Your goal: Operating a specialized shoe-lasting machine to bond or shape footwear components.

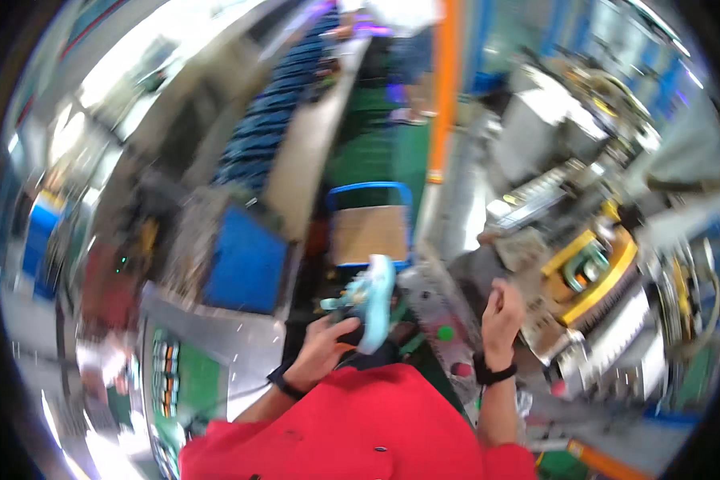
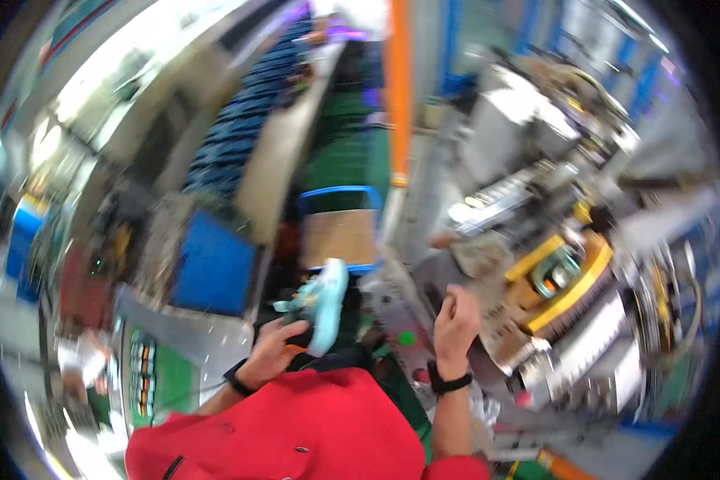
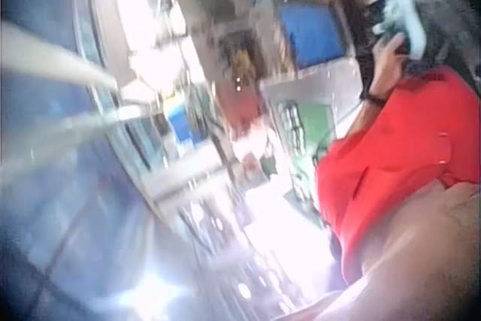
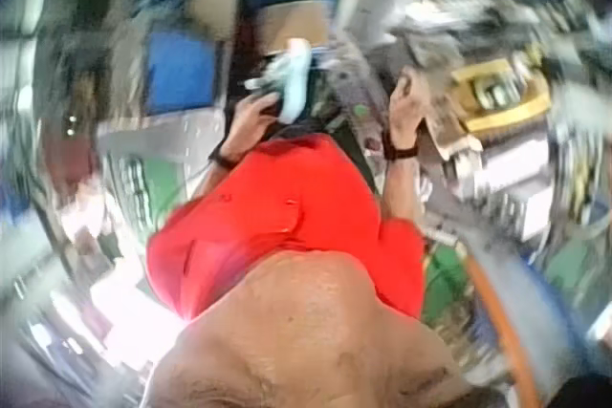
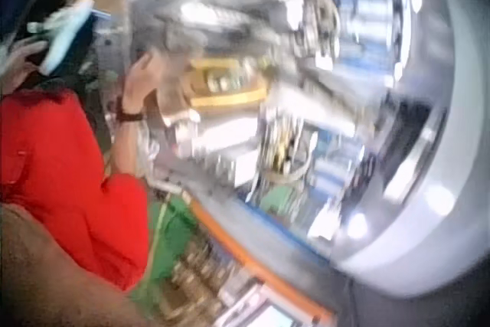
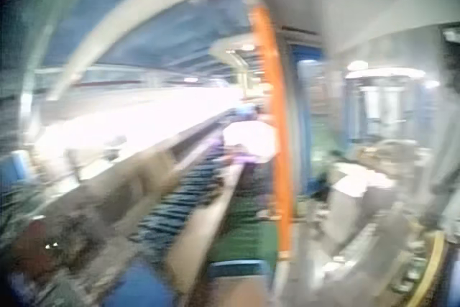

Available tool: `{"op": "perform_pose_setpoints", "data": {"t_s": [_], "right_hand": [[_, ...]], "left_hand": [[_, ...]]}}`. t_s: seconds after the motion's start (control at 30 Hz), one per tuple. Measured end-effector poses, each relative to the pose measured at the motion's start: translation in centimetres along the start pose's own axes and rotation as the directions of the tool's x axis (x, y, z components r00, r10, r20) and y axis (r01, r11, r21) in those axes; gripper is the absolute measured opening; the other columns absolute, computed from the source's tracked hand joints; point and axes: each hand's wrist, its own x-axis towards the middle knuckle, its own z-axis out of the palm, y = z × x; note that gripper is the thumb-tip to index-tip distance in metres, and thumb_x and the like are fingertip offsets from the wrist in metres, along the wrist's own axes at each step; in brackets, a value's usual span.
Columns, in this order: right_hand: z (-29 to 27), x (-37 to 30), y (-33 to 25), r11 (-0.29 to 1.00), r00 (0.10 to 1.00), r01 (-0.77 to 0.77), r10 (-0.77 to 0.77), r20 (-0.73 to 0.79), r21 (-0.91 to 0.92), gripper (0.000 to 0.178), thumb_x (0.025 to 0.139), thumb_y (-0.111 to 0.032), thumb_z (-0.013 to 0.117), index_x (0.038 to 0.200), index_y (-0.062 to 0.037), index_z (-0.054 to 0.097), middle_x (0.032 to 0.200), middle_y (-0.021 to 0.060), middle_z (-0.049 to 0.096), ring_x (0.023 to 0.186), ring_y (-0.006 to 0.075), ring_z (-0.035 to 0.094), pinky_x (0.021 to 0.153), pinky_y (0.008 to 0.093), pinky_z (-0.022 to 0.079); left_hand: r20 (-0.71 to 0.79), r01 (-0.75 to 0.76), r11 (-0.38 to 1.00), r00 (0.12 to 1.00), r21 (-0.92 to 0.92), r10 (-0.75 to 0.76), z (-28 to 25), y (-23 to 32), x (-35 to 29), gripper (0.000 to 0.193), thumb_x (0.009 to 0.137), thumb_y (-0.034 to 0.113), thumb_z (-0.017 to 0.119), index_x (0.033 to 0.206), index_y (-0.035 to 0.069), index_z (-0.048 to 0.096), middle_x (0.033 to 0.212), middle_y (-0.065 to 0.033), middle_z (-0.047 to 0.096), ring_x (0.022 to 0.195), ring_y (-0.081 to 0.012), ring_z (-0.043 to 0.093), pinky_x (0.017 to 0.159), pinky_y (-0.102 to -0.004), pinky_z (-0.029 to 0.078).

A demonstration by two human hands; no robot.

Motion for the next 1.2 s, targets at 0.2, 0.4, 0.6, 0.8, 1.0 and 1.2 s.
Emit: {"op": "perform_pose_setpoints", "data": {"t_s": [0.2,0.4,0.6,0.8,1.0,1.2], "right_hand": [[13.6,-6.5,8.6,0.937,0.922,0.335,-0.304,0.24,-0.101,0.016,0.083,-0.008,0.059,0.098,-0.0036,0.062,0.097,0.0158,0.059,0.093,0.0364,0.057,0.081,0.0444,0.046],[15.5,-6.5,10.8,0.924,0.915,0.352,-0.306,0.264,-0.148,0.02,0.083,-0.007,0.058,0.103,-0.0054,0.061,0.1,0.0156,0.057,0.096,0.0361,0.057,0.081,0.0441,0.046],[16.5,-2.5,2.6,0.948,0.923,0.319,-0.306,0.233,-0.018,0.017,0.083,-0.006,0.061,0.099,-0.0003,0.062,0.092,0.0143,0.059,0.081,0.028,0.058,0.074,0.0381,0.048],[20.2,0.9,-25.1,0.675,0.747,0.464,-0.646,0.155,0.574,0.007,0.09,-0.003,0.061,0.096,0.0007,0.063,0.095,0.0101,0.067,0.083,0.0153,0.063,0.073,0.0301,0.052],[25.5,-3.2,-55.7,0.371,0.437,0.685,-0.898,0.055,0.627,0.016,0.089,-0.015,0.069,0.099,-0.0025,0.066,0.09,0.0072,0.069,0.084,0.0157,0.066,0.076,0.0314,0.054],[40.1,-2.1,-77.9,0.238,0.177,0.838,-0.97,0.168,0.492,0.037,0.081,-0.024,0.072,0.107,0.0013,0.066,0.094,0.0119,0.07,0.089,0.0203,0.067,0.082,0.0321,0.051]], "left_hand": [[-0.144,0.089,0.995,0.985,-0.047,-0.095,-3.2,-3.3,-4.4,0.034,0.089,0.013,0.066,0.117,-0.005,0.058,0.107,-0.0103,0.065,0.093,-0.0176,0.065,0.08,-0.035,0.054],[-0.383,-0.059,0.969,0.923,-0.239,-0.038,-11.6,-6.9,-8.3,0.027,0.088,0.012,0.067,0.111,-0.002,0.062,0.102,-0.0072,0.067,0.088,-0.0174,0.065,0.073,-0.0347,0.055],[-0.705,-0.29,0.851,0.698,-0.438,-0.125,-24.5,-9.9,-10.9,0.023,0.084,0.007,0.07,0.104,-0.002,0.062,0.095,-0.0121,0.065,0.083,-0.0262,0.066,0.071,-0.0456,0.058],[-0.921,-0.501,0.805,0.364,-0.317,-0.137,-41.8,-12.2,-11.9,0.032,0.074,0.008,0.076,0.1,-0.003,0.063,0.088,-0.0151,0.066,0.073,-0.0304,0.067,0.056,-0.048,0.057],[-0.952,-0.569,0.772,0.071,-0.283,-0.296,-58.0,-14.0,-15.2,0.032,0.07,0.009,0.077,0.095,-0.001,0.059,0.088,-0.0144,0.064,0.068,-0.0279,0.064,0.053,-0.0443,0.052],[-0.949,-0.327,0.918,-0.287,0.222,0.127,-70.3,-24.7,-15.3,0.054,0.07,0.009,0.068,0.12,-0.002,0.051,0.1,-0.0157,0.064,0.087,-0.0295,0.062,0.08,-0.0376,0.051]]}}
